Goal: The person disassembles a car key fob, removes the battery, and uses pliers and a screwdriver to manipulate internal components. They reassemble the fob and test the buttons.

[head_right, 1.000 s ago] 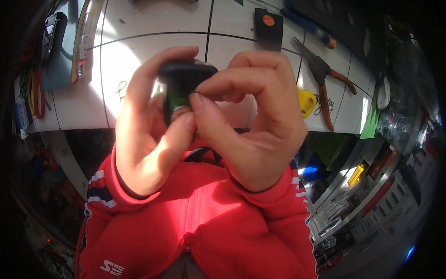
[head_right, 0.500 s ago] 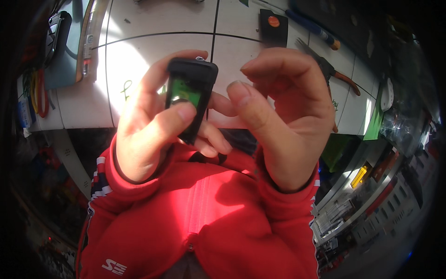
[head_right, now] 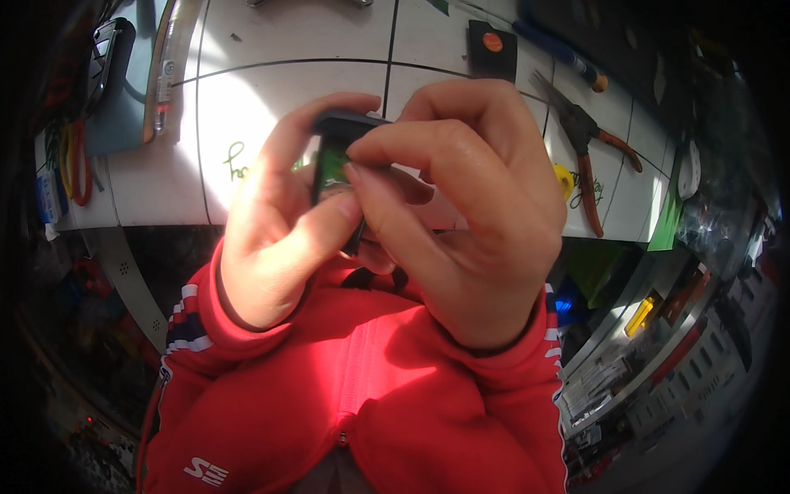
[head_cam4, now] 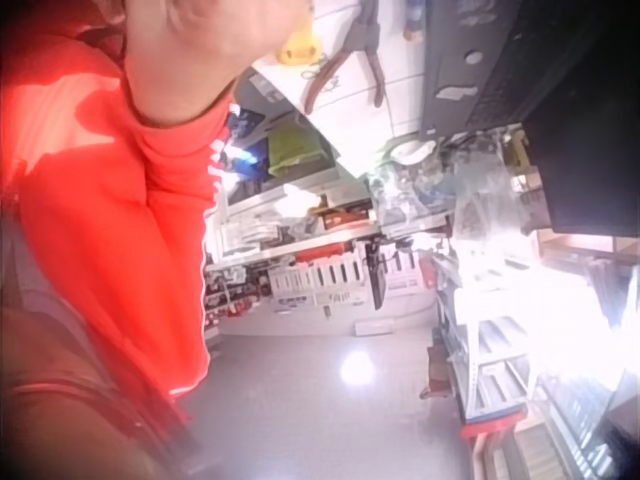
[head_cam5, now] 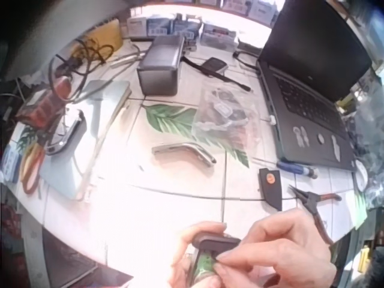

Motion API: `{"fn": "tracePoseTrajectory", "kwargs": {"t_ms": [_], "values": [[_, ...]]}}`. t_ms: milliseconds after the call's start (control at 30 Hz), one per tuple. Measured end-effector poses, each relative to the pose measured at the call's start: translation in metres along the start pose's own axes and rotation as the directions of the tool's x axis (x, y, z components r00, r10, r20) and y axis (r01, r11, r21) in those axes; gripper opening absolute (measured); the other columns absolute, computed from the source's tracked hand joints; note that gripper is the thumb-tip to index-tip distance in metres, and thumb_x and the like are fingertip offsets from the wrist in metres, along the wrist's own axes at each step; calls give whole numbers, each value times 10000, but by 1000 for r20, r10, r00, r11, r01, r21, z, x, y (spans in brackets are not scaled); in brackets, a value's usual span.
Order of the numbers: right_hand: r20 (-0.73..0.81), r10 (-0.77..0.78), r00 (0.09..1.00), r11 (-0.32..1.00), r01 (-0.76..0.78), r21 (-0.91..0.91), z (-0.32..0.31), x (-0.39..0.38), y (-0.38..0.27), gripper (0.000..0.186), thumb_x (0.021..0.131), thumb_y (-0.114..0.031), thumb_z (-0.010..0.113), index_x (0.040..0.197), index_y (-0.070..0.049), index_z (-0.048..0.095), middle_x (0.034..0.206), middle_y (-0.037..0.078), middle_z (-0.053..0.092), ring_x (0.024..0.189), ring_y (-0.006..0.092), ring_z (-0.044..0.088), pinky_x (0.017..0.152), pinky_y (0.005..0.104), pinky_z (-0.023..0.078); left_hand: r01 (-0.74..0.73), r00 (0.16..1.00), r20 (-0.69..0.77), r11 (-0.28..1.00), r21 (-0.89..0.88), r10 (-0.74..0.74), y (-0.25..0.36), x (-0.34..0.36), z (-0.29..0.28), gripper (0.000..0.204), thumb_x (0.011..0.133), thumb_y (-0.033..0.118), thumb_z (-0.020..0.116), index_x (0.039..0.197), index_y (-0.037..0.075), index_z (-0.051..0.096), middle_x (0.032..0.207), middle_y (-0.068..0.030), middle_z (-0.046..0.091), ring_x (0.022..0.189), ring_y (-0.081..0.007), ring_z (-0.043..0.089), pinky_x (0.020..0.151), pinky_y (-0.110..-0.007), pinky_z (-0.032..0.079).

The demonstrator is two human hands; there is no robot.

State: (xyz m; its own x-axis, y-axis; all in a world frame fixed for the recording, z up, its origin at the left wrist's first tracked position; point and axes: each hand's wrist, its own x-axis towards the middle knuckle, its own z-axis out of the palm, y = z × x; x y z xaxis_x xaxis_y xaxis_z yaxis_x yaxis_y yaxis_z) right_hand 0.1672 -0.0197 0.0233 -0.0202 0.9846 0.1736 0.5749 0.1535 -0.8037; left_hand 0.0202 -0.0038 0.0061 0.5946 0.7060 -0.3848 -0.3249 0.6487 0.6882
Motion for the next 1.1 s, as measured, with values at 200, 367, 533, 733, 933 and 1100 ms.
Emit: {"fn": "tracePoseTrajectory", "kwargs": {"t_ms": [200, 367, 533, 733, 933, 1100], "values": [[-4, -11, 1000, 998, 11, -64, 3, 1, -7, 221, 594, 121, 601, 785, 13, 572, 851, 92, 500, 703, 132, 476, 603, 229, 384, -127, 992, -12, 990, 60, 128, -9, -1, 0, 520, 832, 16, 427, 1305, 5, 213, 1066, -177, 522, 946, -187, 546, 753, -268, 483], [14, -69, 998, 992, 70, -101, 4, 5, -9, 227, 587, 126, 594, 783, 18, 558, 849, 92, 499, 705, 135, 478, 600, 232, 388, -208, 975, -48, 970, 127, 215, -15, 0, -1, 462, 806, 8, 452, 1242, 0, 298, 956, -156, 546, 817, -192, 584, 713, -270, 472], [18, -50, 999, 995, 51, -84, 5, 6, -8, 218, 597, 118, 603, 785, 15, 565, 845, 90, 507, 691, 134, 488, 593, 229, 391, -176, 984, -3, 976, 125, 178, -12, -1, -5, 513, 845, 30, 437, 1305, -2, 212, 1061, -164, 519, 933, -180, 546, 761, -265, 470], [62, -78, 995, 994, 83, -77, 1, 7, -6, 264, 594, 126, 630, 827, 6, 600, 852, 90, 520, 691, 128, 491, 593, 224, 393, -58, 998, 0, 998, -35, 58, -1, -2, -5, 525, 833, 20, 442, 1304, 4, 213, 1042, -172, 525, 835, -186, 589, 684, -259, 513], [4, -45, 999, 998, 46, -32, -3, 5, -4, 293, 598, 132, 629, 861, 4, 614, 860, 92, 526, 696, 121, 495, 602, 216, 393, 20, 1000, -19, 993, -118, -23, 6, -2, -2, 520, 843, 54, 431, 1309, 9, 203, 958, -200, 554, 750, -251, 627, 637, -295, 540], [48, -143, 989, 988, 145, -56, -1, 6, -1, 300, 602, 122, 633, 878, 5, 619, 844, 101, 528, 688, 133, 514, 577, 224, 407, 1, 1000, -28, 996, -94, -3, 6, -3, -2, 521, 846, 63, 430, 1311, 14, 201, 913, -192, 569, 728, -244, 629, 635, -291, 540]]}}
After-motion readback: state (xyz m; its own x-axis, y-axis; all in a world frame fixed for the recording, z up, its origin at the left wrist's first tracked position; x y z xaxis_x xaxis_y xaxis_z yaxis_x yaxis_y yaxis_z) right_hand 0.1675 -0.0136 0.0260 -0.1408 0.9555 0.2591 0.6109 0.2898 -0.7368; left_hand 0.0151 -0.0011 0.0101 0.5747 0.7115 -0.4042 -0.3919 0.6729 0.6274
